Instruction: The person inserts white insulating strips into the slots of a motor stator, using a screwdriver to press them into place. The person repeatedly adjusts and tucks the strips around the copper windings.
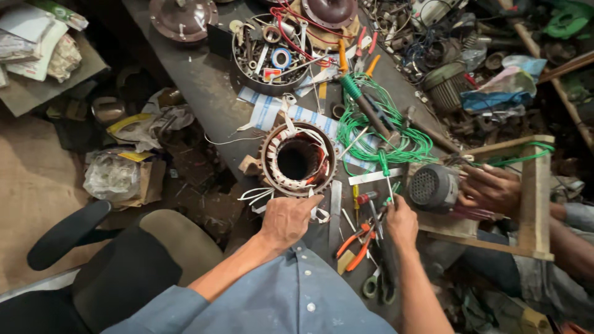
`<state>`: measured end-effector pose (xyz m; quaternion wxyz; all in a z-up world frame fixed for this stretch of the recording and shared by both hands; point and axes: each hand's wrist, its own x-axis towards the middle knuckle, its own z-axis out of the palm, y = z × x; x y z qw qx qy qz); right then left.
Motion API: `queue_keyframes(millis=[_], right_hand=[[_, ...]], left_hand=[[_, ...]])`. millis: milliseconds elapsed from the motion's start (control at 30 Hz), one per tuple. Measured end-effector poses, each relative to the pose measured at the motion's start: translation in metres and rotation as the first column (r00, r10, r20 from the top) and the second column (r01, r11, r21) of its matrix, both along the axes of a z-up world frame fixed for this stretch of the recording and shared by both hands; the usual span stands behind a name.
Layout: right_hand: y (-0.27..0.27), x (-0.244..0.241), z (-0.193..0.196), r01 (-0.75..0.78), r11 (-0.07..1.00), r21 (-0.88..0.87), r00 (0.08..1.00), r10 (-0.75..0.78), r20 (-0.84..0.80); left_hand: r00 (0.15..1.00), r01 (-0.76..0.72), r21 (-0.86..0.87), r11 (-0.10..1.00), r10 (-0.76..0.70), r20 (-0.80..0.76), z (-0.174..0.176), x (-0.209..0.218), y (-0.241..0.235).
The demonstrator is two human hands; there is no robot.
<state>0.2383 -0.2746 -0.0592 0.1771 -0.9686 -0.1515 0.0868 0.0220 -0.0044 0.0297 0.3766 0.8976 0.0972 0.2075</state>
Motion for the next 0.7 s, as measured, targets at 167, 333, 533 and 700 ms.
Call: queue_keyframes(millis=[167,333,533,700], right_hand=[[-0.022,-0.016,-0.02,-0.196,0.966,-0.167,0.944,0.232,0.236],[-0.041,-0.052,-0.019,-0.151,0.912,-0.382,0.978,0.082,-0.191],[-0.023,-0.055,0.034,-0.046,0.997,-0.063,0.981,0.033,-0.19],[0.028,-0.061,0.122,-0.068,0.991,0.119,0.911,0.11,-0.397]], left_hand=[[0.996,0.025,0.048,0.999,-0.029,0.084,0.009,0.005,-0.004],[0.998,0.031,0.025,0.999,-0.033,0.061,0.013,0.009,-0.01],[0.994,0.051,0.013,0.999,-0.052,0.094,0.015,0.012,-0.008],[0.995,0.064,0.01,0.998,-0.064,0.079,0.019,0.012,-0.011]])
